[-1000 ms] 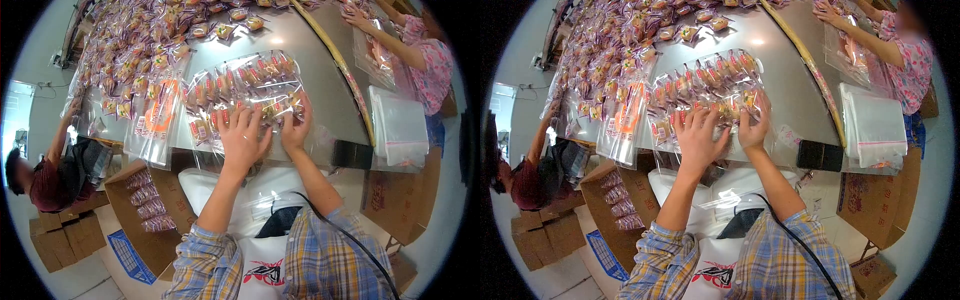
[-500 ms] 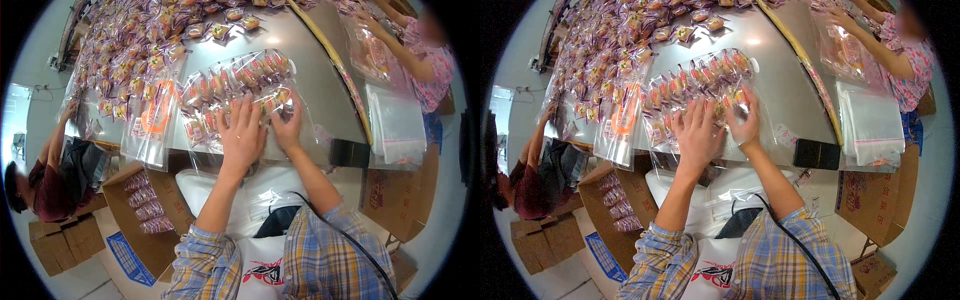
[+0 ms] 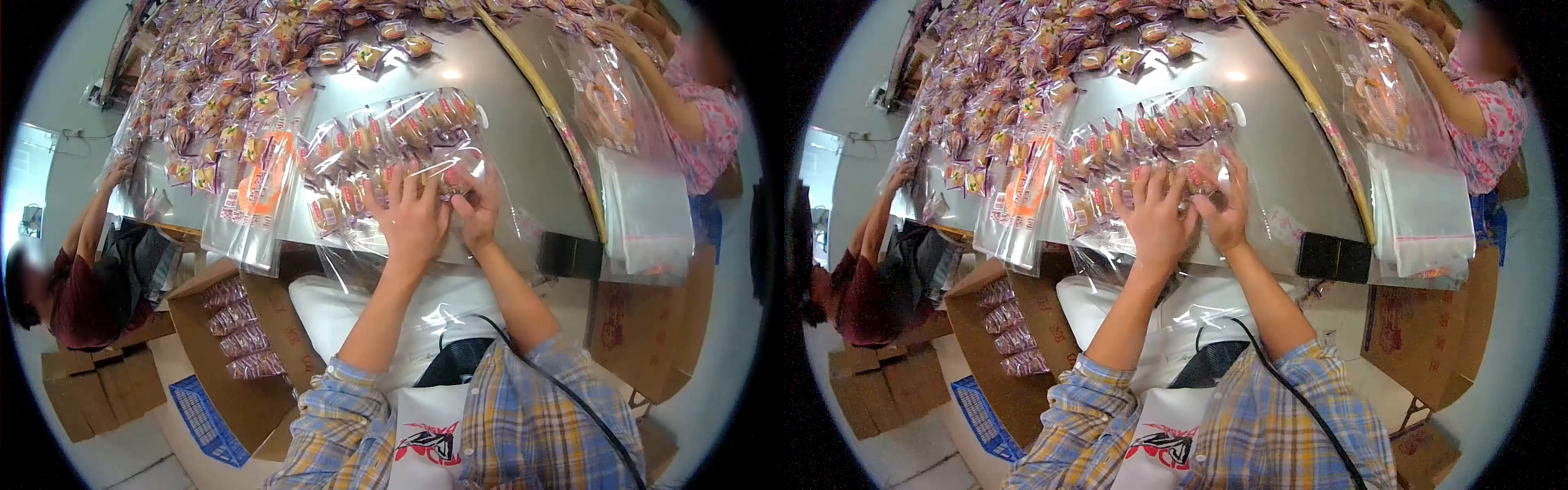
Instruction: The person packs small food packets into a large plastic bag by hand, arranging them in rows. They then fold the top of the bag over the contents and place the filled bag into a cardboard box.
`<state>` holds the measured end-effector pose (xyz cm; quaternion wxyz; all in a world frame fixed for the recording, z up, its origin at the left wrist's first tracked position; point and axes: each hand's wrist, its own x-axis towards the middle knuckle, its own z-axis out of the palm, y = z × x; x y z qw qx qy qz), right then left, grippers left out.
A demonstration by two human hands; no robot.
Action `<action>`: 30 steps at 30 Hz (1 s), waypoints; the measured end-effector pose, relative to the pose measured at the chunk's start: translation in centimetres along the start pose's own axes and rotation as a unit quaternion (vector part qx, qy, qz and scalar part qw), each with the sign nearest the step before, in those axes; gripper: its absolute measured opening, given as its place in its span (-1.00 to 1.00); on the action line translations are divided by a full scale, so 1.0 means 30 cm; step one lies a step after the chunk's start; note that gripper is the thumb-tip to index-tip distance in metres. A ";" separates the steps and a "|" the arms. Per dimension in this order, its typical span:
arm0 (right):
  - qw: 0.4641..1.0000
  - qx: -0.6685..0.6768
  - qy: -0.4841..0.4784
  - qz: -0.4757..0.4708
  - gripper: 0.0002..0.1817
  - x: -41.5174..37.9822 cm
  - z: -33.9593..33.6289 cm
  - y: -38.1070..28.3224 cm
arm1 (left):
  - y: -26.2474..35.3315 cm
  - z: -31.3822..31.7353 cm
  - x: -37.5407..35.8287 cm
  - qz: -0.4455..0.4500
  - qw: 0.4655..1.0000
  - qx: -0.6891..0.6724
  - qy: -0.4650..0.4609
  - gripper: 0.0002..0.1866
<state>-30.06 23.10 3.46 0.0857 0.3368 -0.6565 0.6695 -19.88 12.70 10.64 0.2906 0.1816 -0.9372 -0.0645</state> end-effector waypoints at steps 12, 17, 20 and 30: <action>0.947 -0.313 -0.036 -0.057 -0.31 0.103 -0.071 -0.183 | -0.033 0.019 -0.012 0.008 1.000 -0.025 0.003 -0.41; 0.938 -0.291 -0.170 -0.081 -0.39 0.097 -0.086 -0.265 | -0.007 0.035 -0.011 -0.018 1.000 -0.013 0.019 -0.43; 0.970 -0.211 -0.116 -0.040 -0.37 0.083 -0.076 -0.218 | -0.011 0.033 -0.014 -0.010 1.000 -0.012 0.023 -0.47; 0.995 0.059 0.018 0.082 -0.61 0.065 -0.030 -0.137 | 0.058 0.072 0.020 0.051 0.998 -0.025 0.010 -0.57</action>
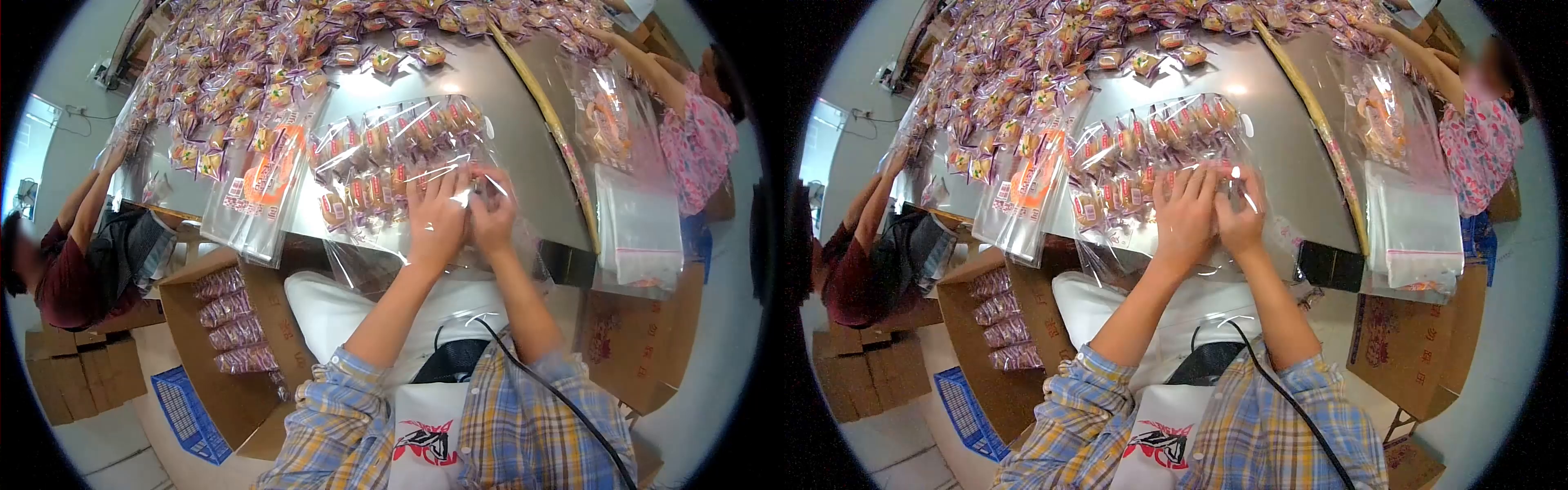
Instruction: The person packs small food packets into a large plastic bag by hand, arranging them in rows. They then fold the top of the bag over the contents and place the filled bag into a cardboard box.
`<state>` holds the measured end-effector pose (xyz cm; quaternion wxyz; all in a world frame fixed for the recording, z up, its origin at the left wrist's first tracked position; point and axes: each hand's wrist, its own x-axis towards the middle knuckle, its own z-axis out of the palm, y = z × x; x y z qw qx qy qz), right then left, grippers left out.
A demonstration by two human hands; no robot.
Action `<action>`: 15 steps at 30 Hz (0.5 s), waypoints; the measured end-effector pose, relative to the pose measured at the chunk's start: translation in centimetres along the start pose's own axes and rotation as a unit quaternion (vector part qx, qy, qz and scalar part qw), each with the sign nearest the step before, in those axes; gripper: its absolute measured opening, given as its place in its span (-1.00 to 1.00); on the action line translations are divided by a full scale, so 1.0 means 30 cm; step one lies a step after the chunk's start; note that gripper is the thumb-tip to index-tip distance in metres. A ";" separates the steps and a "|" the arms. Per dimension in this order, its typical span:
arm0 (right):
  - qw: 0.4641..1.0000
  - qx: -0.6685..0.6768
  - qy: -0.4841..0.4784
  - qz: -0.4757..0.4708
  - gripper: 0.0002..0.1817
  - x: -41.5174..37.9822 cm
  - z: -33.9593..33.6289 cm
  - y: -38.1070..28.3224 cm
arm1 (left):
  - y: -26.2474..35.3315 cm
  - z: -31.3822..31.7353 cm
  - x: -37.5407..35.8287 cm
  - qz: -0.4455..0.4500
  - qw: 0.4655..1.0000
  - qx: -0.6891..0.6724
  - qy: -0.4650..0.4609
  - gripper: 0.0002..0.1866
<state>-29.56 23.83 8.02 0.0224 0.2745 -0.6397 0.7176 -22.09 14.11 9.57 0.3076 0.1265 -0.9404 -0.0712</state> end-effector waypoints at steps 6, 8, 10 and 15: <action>0.945 -0.229 -0.149 -0.182 -0.68 -0.156 -0.120 -0.204 | 0.065 -0.026 0.014 -0.045 0.998 0.051 -0.014 -0.54; 0.943 -0.216 -0.161 -0.194 -0.63 -0.189 -0.153 -0.224 | 0.079 0.000 0.031 -0.018 0.998 0.047 0.038 -0.58; 0.922 -0.243 -0.139 -0.268 -0.53 -0.188 -0.176 -0.282 | 0.086 0.018 0.051 0.006 0.997 0.045 0.063 -0.65; 0.895 -0.415 0.002 -0.162 -0.13 -0.074 -0.168 -0.371 | 0.033 0.008 0.073 0.023 0.999 0.009 0.038 -0.70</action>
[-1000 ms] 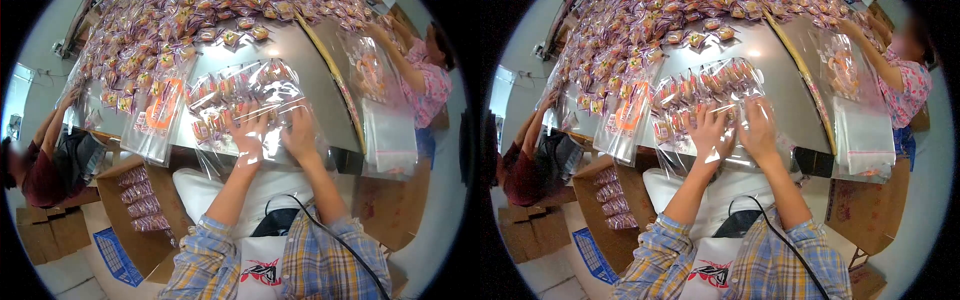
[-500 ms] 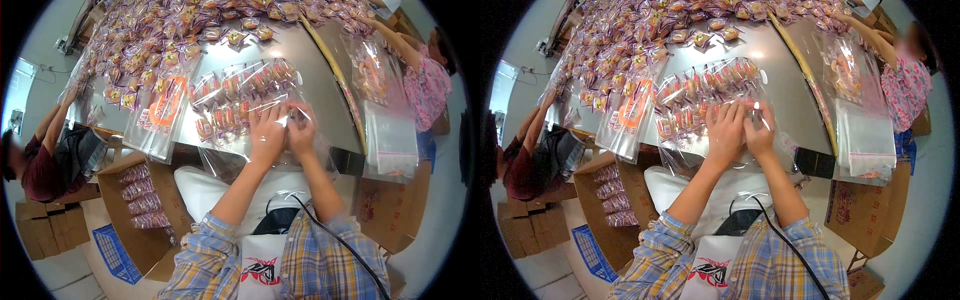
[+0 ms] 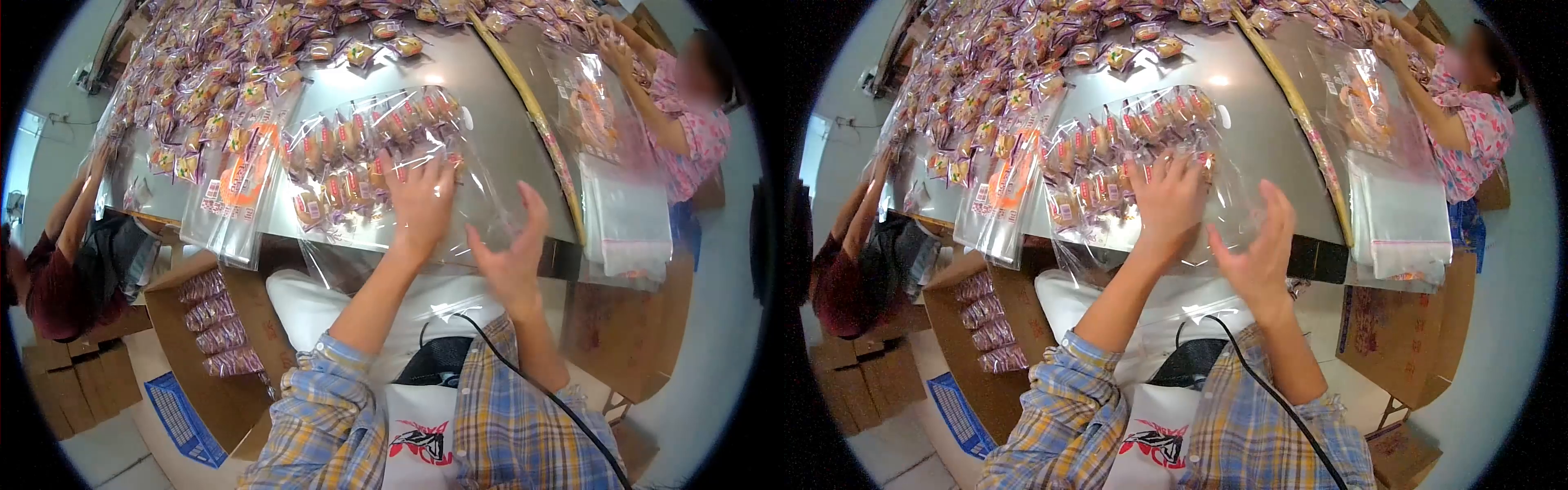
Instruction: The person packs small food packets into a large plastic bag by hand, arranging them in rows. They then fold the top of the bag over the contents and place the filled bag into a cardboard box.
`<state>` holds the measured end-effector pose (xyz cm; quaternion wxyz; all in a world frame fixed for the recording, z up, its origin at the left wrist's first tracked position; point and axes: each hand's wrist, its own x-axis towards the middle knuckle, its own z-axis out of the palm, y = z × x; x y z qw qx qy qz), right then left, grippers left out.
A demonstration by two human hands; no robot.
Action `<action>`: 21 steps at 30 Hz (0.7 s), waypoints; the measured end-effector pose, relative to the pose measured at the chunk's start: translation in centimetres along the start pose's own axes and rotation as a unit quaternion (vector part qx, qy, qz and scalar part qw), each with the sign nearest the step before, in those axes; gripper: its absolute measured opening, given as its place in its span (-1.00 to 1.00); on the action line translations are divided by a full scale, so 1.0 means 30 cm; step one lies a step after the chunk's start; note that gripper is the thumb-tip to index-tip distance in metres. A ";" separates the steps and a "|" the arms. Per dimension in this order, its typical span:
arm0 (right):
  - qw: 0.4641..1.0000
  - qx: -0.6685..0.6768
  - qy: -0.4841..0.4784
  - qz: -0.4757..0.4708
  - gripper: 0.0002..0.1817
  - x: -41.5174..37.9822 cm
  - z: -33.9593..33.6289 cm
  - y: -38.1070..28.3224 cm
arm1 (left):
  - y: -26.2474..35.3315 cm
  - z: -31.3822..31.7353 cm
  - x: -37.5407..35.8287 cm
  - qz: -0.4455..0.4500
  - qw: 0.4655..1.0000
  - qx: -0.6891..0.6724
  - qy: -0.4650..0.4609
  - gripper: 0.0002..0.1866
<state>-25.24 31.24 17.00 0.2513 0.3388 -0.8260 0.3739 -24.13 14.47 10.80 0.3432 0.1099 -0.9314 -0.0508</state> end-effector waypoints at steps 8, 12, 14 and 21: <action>0.961 0.147 -0.118 0.200 -0.72 -0.129 0.023 0.121 | -0.015 -0.008 -0.036 -0.023 0.999 -0.027 -0.013 -0.56; 0.955 0.158 -0.112 0.224 -0.75 -0.104 -0.002 0.098 | -0.020 0.016 -0.034 -0.036 0.999 -0.024 0.001 -0.54; 0.966 0.134 -0.095 0.201 -0.73 -0.098 -0.007 0.086 | -0.020 0.031 -0.042 -0.028 0.999 -0.012 -0.009 -0.50; 0.923 0.317 -0.196 -0.096 -0.45 -0.165 -0.063 -0.128 | -0.065 -0.142 -0.012 0.010 0.996 -0.046 -0.074 -0.29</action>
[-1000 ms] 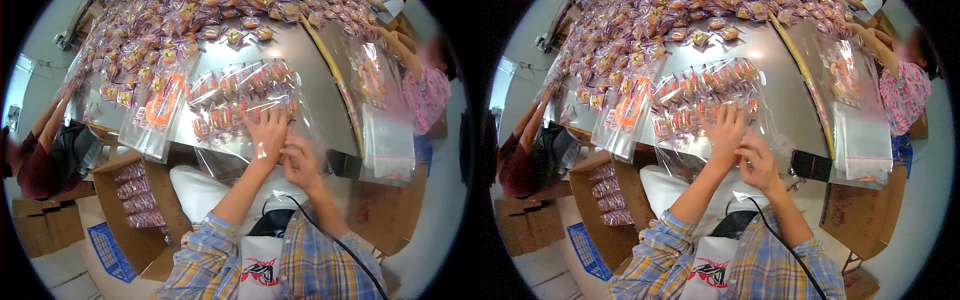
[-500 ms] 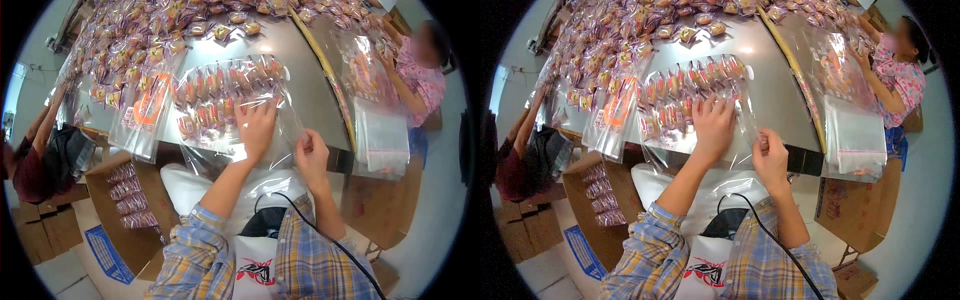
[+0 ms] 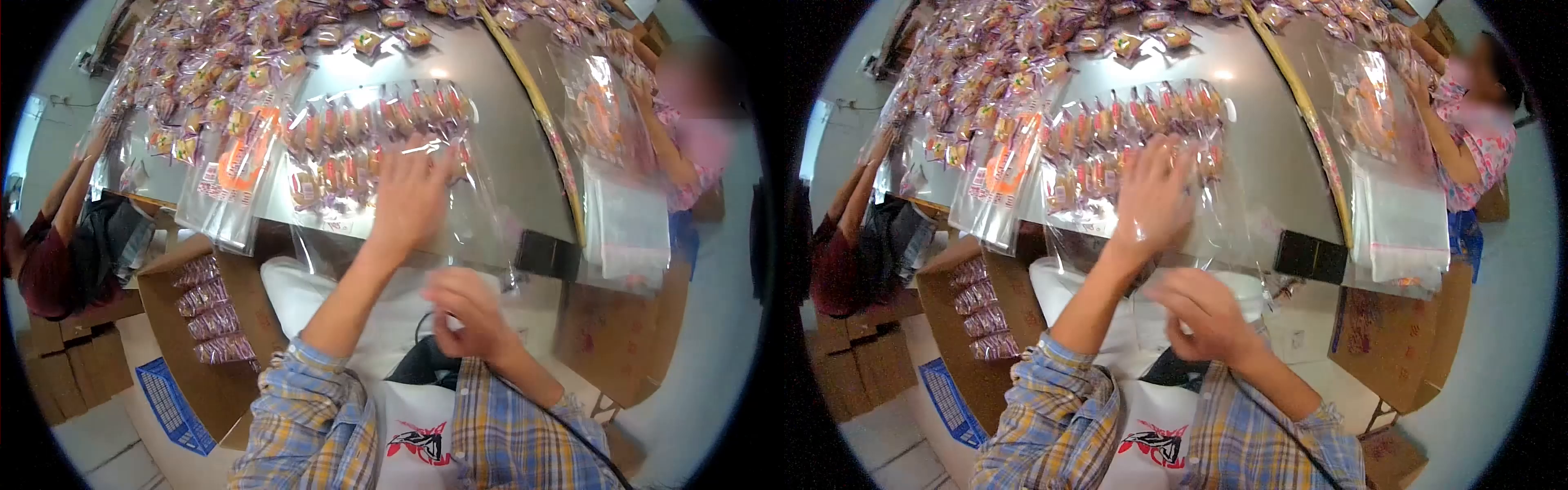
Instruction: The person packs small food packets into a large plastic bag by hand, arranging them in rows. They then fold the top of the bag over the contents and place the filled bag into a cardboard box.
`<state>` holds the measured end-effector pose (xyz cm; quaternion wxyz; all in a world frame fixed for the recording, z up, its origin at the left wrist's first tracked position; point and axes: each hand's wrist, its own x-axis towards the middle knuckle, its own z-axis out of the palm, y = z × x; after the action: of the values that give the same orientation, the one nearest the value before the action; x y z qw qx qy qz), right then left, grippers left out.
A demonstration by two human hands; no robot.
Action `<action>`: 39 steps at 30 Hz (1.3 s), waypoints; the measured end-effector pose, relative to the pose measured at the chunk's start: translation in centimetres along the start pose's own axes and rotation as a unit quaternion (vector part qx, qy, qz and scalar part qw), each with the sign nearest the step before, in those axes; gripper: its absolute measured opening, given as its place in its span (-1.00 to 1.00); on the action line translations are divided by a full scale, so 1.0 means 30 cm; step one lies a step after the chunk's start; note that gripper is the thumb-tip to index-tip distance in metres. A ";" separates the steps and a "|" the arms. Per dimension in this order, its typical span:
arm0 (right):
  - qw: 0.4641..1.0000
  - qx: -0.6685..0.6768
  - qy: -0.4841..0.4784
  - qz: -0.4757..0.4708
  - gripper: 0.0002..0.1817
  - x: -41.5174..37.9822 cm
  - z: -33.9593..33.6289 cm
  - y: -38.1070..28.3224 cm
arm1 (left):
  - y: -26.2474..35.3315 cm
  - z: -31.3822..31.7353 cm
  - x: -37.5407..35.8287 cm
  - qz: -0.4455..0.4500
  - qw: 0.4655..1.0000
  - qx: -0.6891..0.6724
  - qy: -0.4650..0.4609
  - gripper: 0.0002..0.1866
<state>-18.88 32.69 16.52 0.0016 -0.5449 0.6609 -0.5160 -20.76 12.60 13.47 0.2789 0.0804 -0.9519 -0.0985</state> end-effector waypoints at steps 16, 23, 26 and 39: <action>0.919 -0.272 0.052 0.280 -0.46 0.342 0.095 0.324 | -0.084 0.021 -0.075 -0.065 0.997 -0.001 0.036 -0.45; 0.949 -0.268 0.051 0.157 -0.45 0.262 0.152 0.397 | -0.110 0.044 -0.111 -0.031 0.998 -0.005 0.058 -0.50; 0.948 -0.279 0.037 0.149 -0.43 0.279 0.164 0.357 | -0.098 0.057 -0.106 -0.063 0.995 0.025 0.067 -0.49; 0.954 -0.185 0.173 0.160 -0.38 0.285 0.177 0.384 | -0.117 0.007 -0.099 -0.077 0.994 0.044 0.060 -0.50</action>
<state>-27.63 21.43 10.94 -0.1308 -0.3259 0.8132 -0.4640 -18.06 9.86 10.94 0.3236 0.1718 -0.9276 -0.0732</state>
